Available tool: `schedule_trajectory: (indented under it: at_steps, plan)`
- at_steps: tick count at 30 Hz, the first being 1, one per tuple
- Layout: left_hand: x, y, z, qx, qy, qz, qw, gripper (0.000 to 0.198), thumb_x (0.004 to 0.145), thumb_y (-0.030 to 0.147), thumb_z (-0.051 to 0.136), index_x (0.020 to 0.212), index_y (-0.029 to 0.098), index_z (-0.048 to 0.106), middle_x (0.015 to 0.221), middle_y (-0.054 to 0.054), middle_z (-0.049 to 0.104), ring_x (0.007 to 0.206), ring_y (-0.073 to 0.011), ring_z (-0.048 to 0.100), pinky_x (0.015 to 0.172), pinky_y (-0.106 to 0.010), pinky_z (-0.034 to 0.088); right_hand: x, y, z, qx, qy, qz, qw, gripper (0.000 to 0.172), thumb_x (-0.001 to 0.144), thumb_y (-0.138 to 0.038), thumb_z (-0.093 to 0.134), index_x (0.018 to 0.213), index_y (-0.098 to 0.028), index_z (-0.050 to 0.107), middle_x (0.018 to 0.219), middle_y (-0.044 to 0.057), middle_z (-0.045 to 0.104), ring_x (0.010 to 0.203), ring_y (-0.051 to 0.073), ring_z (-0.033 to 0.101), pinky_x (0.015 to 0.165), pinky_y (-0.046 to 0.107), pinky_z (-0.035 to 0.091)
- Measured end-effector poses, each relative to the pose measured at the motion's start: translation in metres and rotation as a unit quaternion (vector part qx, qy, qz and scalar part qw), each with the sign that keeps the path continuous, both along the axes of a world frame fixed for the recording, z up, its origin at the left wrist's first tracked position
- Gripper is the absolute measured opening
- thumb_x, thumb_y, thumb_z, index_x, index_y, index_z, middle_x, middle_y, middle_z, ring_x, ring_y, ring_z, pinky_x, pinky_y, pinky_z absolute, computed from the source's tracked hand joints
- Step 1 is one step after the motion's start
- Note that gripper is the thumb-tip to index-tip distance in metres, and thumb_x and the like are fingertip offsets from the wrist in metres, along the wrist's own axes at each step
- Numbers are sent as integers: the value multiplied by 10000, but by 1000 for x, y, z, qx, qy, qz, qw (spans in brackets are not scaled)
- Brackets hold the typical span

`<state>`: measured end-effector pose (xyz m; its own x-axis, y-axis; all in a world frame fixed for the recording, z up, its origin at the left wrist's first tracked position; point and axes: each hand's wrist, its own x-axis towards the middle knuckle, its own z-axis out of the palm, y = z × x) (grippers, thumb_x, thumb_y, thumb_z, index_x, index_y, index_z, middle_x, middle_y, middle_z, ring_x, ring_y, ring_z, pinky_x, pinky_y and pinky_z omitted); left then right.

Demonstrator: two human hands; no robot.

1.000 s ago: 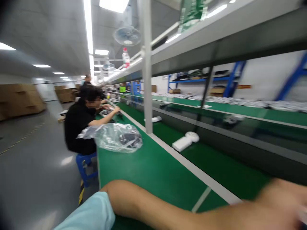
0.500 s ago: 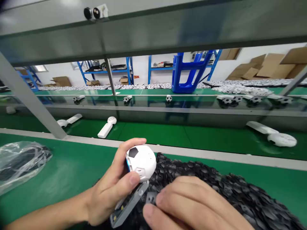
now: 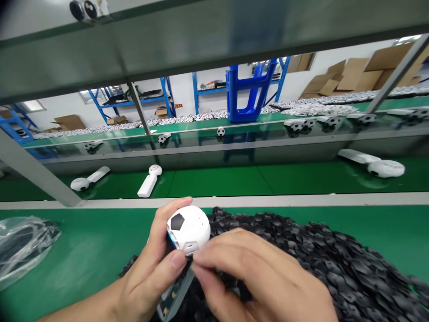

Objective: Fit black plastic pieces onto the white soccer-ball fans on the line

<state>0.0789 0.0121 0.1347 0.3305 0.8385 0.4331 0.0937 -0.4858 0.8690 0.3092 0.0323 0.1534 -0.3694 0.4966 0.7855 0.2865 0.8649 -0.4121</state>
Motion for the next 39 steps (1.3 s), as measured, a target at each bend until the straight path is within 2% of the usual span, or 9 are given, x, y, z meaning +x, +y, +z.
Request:
schedule_trajectory:
  at_steps: [4, 8, 11, 15, 18, 24, 30, 34, 39]
  plan:
    - [5, -3, -12, -6, -10, 31, 999, 603, 1182, 407, 518, 1738, 459, 291, 1644, -52, 509, 1359, -315, 591, 1192, -480, 454, -15, -8, -1, -102, 89, -51, 990, 231, 974, -127, 809, 1062, -328, 738, 916, -84, 808, 793, 98, 783, 777, 128, 622]
    - [9, -4, -14, -26, -25, 30, 999, 600, 1184, 434, 508, 1738, 408, 279, 1656, -93, 522, 1407, -349, 600, 1220, -520, 441, -20, -8, -2, -290, 146, 11, 946, 133, 1014, -293, 832, 916, -330, 749, 779, -81, 743, 698, 109, 729, 669, 144, 607]
    - [12, -2, -9, -26, -44, 12, 999, 535, 1178, 445, 532, 1680, 421, 346, 1471, -55, 650, 1230, -277, 682, 1098, -444, 517, -21, -4, -8, -391, 199, 61, 897, 133, 991, -411, 885, 1057, -363, 779, 940, -45, 776, 819, 133, 753, 749, 178, 650]
    - [15, 1, -2, -3, -46, 13, 999, 477, 1161, 469, 560, 1622, 443, 439, 1434, -25, 645, 1100, -213, 669, 961, -361, 535, -21, 3, -10, -463, 216, 137, 848, 624, 878, -491, 992, 1446, -446, 737, 1423, 10, 773, 1302, 239, 748, 1061, 304, 655]
    - [16, 1, 1, -23, -35, 18, 999, 472, 1146, 477, 590, 1605, 432, 487, 1553, -18, 564, 1277, -248, 609, 1065, -371, 505, -22, 4, -4, -521, 196, 180, 811, 541, 921, -471, 962, 1427, -397, 786, 1378, 11, 810, 1279, 254, 770, 1102, 332, 641]
    - [32, -4, 1, -4, -80, 32, 996, 525, 1090, 523, 710, 1554, 403, 497, 1277, -7, 614, 950, -162, 604, 866, -318, 528, -28, -2, 3, -450, 214, 179, 848, 484, 971, -194, 848, 1391, -430, 809, 1263, -66, 848, 1174, 166, 811, 994, 198, 649]
    - [36, -10, 1, 49, -42, 84, 994, 526, 1092, 421, 743, 1568, 434, 521, 1352, -5, 621, 1030, -178, 650, 926, -328, 559, -31, -6, -1, -436, 223, 186, 852, 491, 961, -135, 839, 1345, -439, 804, 1268, -93, 844, 1168, 133, 811, 1019, 175, 638]
    - [16, -2, 18, -115, -98, 21, 988, 454, 1063, 492, 784, 1480, 439, 612, 1317, 21, 693, 1062, -168, 698, 925, -271, 595, -22, 5, 1, -469, 204, 177, 841, 537, 984, -341, 905, 1470, -419, 692, 1447, -31, 781, 1309, 177, 771, 1069, 236, 649]
    - [-6, 5, 46, -183, -161, 141, 960, 666, 1012, 442, 854, 1574, 375, 502, 1213, -19, 779, 1022, -192, 777, 846, -246, 654, -8, 13, -13, -291, -204, 12, 935, 150, 1078, -260, 758, 1225, -290, 766, 1138, 26, 826, 1012, 234, 830, 896, 354, 708]
